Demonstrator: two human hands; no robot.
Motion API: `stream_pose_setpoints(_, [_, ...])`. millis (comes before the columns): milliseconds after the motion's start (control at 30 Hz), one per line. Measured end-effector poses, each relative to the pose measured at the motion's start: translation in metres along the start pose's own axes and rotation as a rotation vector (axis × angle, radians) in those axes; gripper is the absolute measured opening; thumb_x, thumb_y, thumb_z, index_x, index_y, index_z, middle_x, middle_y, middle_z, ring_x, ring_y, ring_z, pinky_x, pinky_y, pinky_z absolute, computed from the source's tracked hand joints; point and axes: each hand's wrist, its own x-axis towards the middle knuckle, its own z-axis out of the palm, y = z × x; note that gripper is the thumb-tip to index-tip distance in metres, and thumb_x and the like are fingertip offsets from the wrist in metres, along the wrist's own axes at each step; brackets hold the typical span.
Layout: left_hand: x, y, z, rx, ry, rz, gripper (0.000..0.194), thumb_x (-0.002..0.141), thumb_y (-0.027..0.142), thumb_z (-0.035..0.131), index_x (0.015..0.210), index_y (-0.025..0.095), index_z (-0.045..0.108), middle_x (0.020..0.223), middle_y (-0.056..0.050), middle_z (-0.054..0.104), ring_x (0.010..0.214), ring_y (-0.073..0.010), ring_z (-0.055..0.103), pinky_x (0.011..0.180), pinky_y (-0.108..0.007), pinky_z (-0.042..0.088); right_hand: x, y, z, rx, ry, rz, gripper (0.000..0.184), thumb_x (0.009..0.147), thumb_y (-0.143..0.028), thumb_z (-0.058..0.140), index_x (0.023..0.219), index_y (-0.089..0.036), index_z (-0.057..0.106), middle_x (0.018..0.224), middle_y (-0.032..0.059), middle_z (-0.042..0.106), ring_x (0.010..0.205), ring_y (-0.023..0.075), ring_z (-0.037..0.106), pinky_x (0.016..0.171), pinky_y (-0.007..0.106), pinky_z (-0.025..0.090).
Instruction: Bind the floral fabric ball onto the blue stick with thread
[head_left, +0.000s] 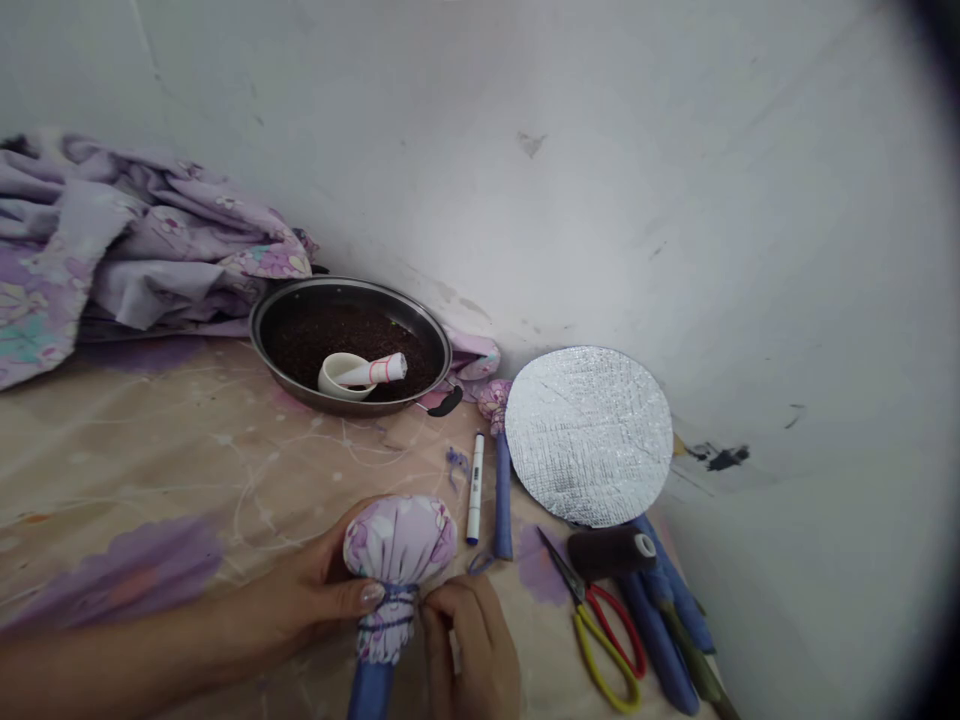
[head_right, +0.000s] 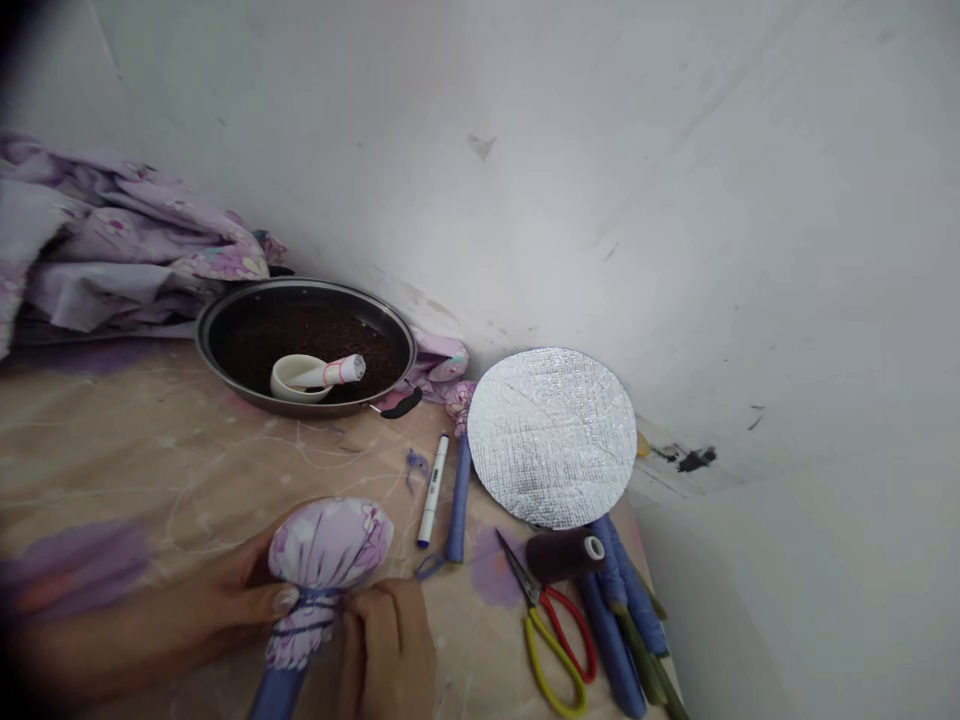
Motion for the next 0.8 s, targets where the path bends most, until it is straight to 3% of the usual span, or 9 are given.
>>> stream_pose_setpoints(167, [0.001, -0.012, -0.012, 0.014, -0.049, -0.012, 0.082, 0.087, 0.049, 0.114, 0.161, 0.05, 0.081, 0.145, 0.0, 0.094, 0.148, -0.0353, 0.08, 0.133, -0.048, 0.059, -0.001, -0.002, 0.001, 0.011, -0.017, 0.005, 0.018, 0.125, -0.041, 0.086, 0.125, -0.023, 0.083, 0.118, 0.0029, 0.085, 0.091, 0.0183, 0.083, 0.081, 0.033, 0.074])
stream_pose_setpoints(267, [-0.004, -0.001, -0.003, 0.017, -0.038, -0.031, 0.08, 0.09, 0.047, 0.113, 0.163, 0.05, 0.08, 0.149, 0.0, 0.093, 0.151, -0.0344, 0.08, 0.137, -0.048, 0.056, 0.003, -0.003, 0.003, 0.007, -0.012, 0.004, 0.019, 0.124, -0.04, 0.086, 0.122, -0.022, 0.083, 0.114, 0.0019, 0.085, 0.09, 0.0181, 0.082, 0.081, 0.033, 0.073])
stream_pose_setpoints(367, [-0.009, 0.011, 0.011, 0.018, -0.005, -0.017, 0.078, 0.09, 0.044, 0.114, 0.16, 0.05, 0.081, 0.155, 0.0, 0.093, 0.147, -0.033, 0.082, 0.131, -0.046, 0.059, 0.011, -0.006, -0.002, -0.002, 0.009, -0.002, 0.014, 0.124, -0.024, 0.077, 0.111, -0.026, 0.08, 0.105, 0.0009, 0.083, 0.089, 0.0204, 0.082, 0.079, 0.033, 0.071])
stream_pose_setpoints(467, [-0.009, 0.014, 0.022, 0.041, 0.033, 0.08, 0.078, 0.089, 0.04, 0.115, 0.159, 0.05, 0.081, 0.158, 0.0, 0.093, 0.146, -0.0334, 0.084, 0.126, -0.044, 0.061, 0.022, -0.017, -0.011, -0.025, 0.046, -0.029, 0.025, 0.119, -0.009, 0.066, 0.116, -0.031, 0.079, 0.108, 0.0045, 0.083, 0.097, 0.0256, 0.082, 0.084, 0.036, 0.07])
stream_pose_setpoints(567, [-0.006, 0.013, 0.024, 0.048, 0.018, 0.1, 0.08, 0.086, 0.045, 0.116, 0.158, 0.05, 0.082, 0.158, 0.001, 0.093, 0.152, -0.0362, 0.083, 0.13, -0.046, 0.06, 0.032, -0.034, -0.017, -0.049, 0.069, -0.107, 0.028, 0.116, -0.004, 0.066, 0.117, -0.03, 0.076, 0.102, 0.0044, 0.078, 0.091, 0.0251, 0.076, 0.083, 0.036, 0.065])
stream_pose_setpoints(700, [-0.001, 0.009, 0.019, 0.065, -0.013, 0.037, 0.094, 0.077, 0.049, 0.12, 0.162, 0.04, 0.082, 0.162, -0.007, 0.092, 0.156, -0.0443, 0.08, 0.134, -0.049, 0.06, 0.04, -0.049, -0.006, -0.086, 0.073, -0.153, 0.026, 0.119, -0.008, 0.064, 0.107, -0.03, 0.071, 0.096, 0.0032, 0.076, 0.085, 0.0256, 0.072, 0.082, 0.039, 0.058])
stream_pose_setpoints(800, [0.001, 0.006, 0.014, 0.062, -0.008, 0.058, 0.099, 0.078, 0.05, 0.119, 0.167, 0.037, 0.078, 0.163, -0.009, 0.09, 0.158, -0.0463, 0.079, 0.135, -0.05, 0.06, 0.042, -0.05, 0.014, -0.124, 0.173, -0.132, 0.03, 0.129, -0.017, 0.056, 0.105, -0.03, 0.069, 0.093, 0.0019, 0.074, 0.081, 0.026, 0.068, 0.081, 0.042, 0.049])
